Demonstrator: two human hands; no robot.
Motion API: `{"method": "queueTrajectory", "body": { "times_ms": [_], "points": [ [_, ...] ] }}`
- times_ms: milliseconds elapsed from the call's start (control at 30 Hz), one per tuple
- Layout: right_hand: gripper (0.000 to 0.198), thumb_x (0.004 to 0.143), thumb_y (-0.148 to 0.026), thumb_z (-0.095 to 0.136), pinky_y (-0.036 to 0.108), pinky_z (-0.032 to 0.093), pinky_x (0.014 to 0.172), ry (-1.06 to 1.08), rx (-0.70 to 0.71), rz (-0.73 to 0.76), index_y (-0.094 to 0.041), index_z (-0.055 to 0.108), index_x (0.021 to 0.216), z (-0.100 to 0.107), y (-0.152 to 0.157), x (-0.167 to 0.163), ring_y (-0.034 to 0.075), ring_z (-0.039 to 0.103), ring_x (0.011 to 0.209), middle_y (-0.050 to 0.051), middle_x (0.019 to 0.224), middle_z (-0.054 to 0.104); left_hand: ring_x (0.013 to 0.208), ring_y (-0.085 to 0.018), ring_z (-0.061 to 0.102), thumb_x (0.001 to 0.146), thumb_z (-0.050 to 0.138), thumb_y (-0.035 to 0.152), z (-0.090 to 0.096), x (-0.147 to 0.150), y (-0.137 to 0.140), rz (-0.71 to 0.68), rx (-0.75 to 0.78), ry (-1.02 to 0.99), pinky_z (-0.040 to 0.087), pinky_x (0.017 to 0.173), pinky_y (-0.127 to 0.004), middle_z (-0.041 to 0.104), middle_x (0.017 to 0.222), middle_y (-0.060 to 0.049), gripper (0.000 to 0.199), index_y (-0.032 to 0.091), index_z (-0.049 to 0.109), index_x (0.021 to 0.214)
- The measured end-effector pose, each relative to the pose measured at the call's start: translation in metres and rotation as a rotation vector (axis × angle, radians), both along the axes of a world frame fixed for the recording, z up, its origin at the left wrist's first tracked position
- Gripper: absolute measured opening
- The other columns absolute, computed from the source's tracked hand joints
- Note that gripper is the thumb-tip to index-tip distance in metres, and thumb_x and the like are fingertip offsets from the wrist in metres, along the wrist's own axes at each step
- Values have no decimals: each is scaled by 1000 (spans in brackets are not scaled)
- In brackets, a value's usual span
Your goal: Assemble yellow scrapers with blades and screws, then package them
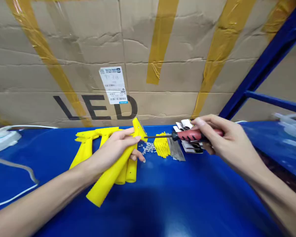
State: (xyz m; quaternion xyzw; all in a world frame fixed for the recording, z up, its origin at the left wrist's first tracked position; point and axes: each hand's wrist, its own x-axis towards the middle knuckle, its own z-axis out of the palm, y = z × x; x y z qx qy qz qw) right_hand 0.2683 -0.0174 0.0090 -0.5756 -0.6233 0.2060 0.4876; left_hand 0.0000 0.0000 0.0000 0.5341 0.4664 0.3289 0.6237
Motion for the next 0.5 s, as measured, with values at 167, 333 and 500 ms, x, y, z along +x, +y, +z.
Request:
{"method": "queueTrajectory", "body": {
  "times_ms": [167, 333, 500],
  "points": [
    [28, 84, -45, 71, 26, 49, 44, 92, 137, 136, -25, 71, 105, -3, 2, 17, 15, 64, 56, 4, 97, 74, 63, -13, 65, 95, 60, 31, 4, 10, -3, -10, 8, -17, 50, 66, -23, 65, 64, -1, 21, 17, 56, 110],
    [29, 79, -36, 75, 27, 49, 48, 71, 203, 134, -24, 72, 105, -2, 1, 20, 14, 61, 54, 0, 77, 70, 57, -12, 64, 95, 61, 28, 7, 17, -6, 35, -64, -10, 48, 57, -18, 69, 70, -4, 18, 16, 55, 106],
    [28, 85, -42, 70, 26, 46, 45, 7, 147, 136, -22, 76, 102, -3, 2, 21, 13, 54, 46, -1, 60, 63, 56, -10, 63, 97, 58, 22, 9, 20, -6, 73, -87, -5, 50, 58, -18, 69, 74, -6, 8, 14, 56, 98]
  ]
}}
